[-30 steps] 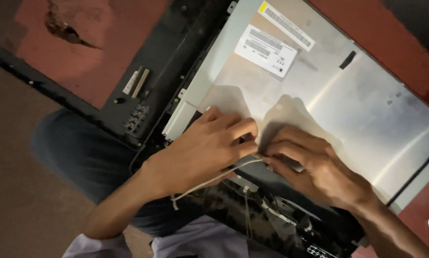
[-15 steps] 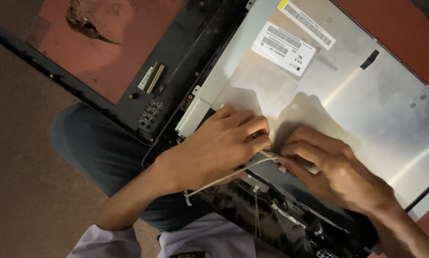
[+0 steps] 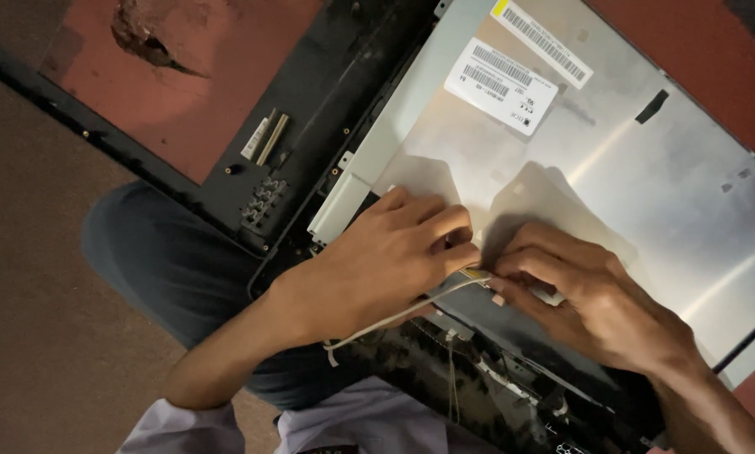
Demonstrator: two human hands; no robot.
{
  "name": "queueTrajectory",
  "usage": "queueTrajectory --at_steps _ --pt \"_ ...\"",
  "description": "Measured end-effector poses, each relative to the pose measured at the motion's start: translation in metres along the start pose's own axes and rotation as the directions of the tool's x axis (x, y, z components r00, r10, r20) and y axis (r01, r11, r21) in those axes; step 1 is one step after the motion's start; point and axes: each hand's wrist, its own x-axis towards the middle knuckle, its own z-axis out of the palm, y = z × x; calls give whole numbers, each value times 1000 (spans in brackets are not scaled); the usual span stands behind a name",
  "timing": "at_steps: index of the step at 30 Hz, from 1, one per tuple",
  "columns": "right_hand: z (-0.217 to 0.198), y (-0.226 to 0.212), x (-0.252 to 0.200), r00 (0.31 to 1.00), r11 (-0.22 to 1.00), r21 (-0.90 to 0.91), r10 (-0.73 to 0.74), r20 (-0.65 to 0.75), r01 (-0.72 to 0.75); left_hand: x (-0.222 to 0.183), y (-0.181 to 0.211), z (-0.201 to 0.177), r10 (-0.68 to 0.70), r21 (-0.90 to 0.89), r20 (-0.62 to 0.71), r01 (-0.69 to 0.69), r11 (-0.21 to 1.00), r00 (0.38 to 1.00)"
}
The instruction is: The person is disassembling a computer monitor or laptop, removing the screen panel, and then reconnecting and securing the internal ribbon cables.
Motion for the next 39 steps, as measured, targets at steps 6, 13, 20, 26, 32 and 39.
queueTrajectory --at_steps 6,13,20,26,32,39 --pt "-3 -7 3 999 998 -51 31 -31 -33 3 -1 -8 1 -114 72 7 993 997" --pt "-1 -6 3 998 998 2 67 -16 -67 2 0 -8 7 -86 33 -5 996 999" --pt "-4 -7 -1 997 997 -5 79 14 -79 3 1 -6 -2 -109 52 7 994 999" --pt "-4 -2 0 1000 999 -22 27 -14 -27 5 -1 -5 -3 -122 67 11 993 998" --pt "-3 1 -2 1000 1000 -11 -12 -4 12 5 1 -5 -7 -99 48 11 995 999" --pt "-5 0 -2 1000 1000 -4 26 13 -26 4 0 -6 -16 -153 79 28 988 997"
